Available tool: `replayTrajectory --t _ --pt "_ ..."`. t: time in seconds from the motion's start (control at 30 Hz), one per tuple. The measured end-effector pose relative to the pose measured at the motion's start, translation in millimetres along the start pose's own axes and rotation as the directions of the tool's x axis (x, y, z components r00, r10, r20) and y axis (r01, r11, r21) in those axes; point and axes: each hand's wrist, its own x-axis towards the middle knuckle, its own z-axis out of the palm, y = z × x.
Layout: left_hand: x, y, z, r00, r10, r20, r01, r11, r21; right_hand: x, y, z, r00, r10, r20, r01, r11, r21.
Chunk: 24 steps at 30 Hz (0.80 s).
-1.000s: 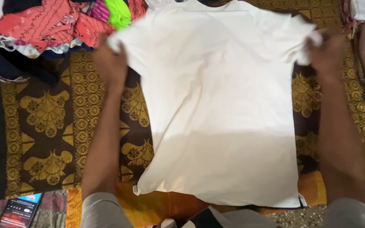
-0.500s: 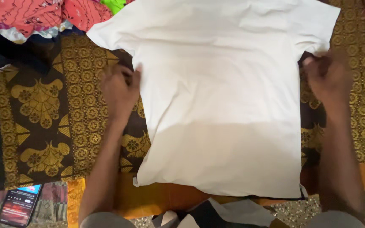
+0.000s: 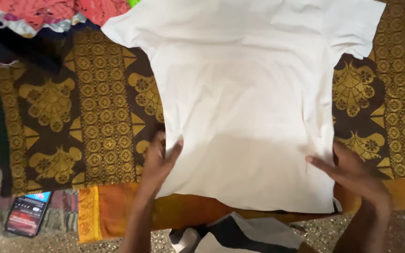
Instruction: The person folds a white polo shirt on a patterned surface by hand, smoothing the fabric and aligning the sleeves and collar before placing it on a stack of other folded items.
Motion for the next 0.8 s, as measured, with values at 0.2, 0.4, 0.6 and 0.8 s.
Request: replayTrajectory --t 0.2,0.4,0.6,0.8 --pt "-37 -12 -15 0.997 -0.061 0.042 0.073 0.927 -0.367 -25 54 23 0.995 0.087 -0.052 -0.077 0.982 0.174" --pt "-58 -25 -36 0.982 -0.173 0.075 0.189 0.907 -0.377 -47 80 17 0.934 -0.035 -0.356 0.247 0.784 0.57" --pt "-92 -24 -21 0.977 -0.112 0.182 0.143 0.976 -0.167 -55 82 36 0.981 0.135 -0.139 -0.058 0.889 0.453" --pt "-108 -17 -43 0.998 -0.07 -0.002 0.066 0.951 -0.304 -62 113 30 0.992 0.035 -0.119 0.002 0.953 0.303"
